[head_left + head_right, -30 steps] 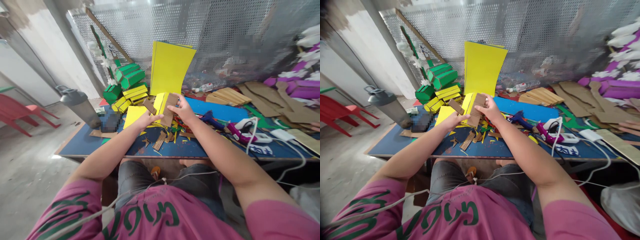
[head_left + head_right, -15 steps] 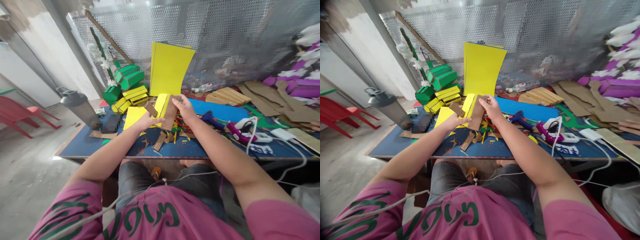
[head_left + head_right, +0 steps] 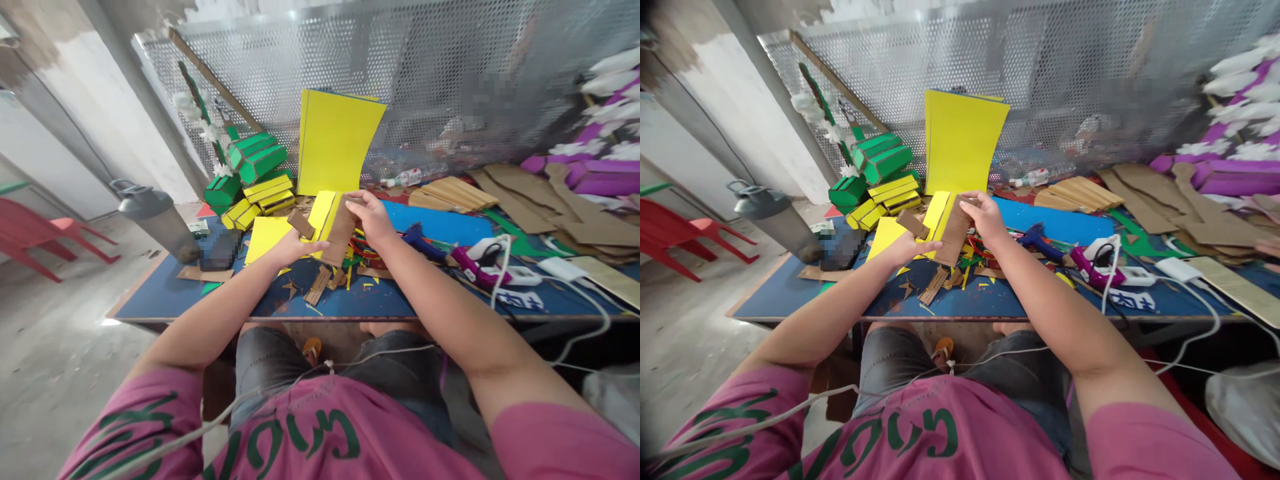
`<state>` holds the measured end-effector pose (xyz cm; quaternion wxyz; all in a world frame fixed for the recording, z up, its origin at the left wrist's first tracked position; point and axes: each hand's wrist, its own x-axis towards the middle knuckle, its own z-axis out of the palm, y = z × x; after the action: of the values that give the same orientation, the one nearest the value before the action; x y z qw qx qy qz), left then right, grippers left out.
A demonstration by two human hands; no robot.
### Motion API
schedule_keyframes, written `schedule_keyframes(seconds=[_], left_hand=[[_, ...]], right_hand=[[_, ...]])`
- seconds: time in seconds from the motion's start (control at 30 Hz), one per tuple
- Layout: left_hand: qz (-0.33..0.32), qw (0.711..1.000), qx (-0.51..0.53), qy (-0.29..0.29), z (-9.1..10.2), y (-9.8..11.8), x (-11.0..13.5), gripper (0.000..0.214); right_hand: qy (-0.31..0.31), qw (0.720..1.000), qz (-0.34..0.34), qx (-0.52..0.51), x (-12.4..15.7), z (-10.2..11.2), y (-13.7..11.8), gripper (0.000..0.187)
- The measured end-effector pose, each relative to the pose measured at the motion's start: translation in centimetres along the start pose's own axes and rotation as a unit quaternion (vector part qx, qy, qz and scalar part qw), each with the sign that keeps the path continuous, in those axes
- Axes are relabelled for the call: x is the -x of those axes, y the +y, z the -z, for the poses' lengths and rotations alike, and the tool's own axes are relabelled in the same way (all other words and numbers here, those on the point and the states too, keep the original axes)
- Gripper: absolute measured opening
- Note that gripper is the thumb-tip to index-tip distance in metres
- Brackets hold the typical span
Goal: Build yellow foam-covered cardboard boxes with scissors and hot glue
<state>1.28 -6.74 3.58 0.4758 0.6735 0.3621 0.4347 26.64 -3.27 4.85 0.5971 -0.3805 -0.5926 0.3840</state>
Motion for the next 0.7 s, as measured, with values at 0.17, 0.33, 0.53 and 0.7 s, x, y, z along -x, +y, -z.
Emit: schedule_keyframes(seconds=[0.17, 0.33, 0.53, 0.7], left_hand=[[0.021, 1.000, 0.010, -0.009, 0.0, -0.3, -0.1, 0.095], [0.058, 0.994, 0.064, 0.061, 0.2, -0.5, -0.6, 0.086], [0.031, 0.983, 0.150, 0.100, 1.7, -0.5, -1.3, 0.086], [0.069, 0.972, 0.190, 0.117, 2.1, -0.9, -1.8, 0.095]], right_hand=[[0.002, 1.000, 0.009, 0.015, -0.2, 0.1, 0.3, 0.055], [0.007, 0.999, -0.026, 0.036, -0.7, 0.9, 1.3, 0.053], [-0.033, 0.953, 0.083, 0.290, -1.3, 2.6, 1.6, 0.050], [-0.015, 0.881, -0.047, 0.471, -2.7, 11.1, 0.4, 0.029]])
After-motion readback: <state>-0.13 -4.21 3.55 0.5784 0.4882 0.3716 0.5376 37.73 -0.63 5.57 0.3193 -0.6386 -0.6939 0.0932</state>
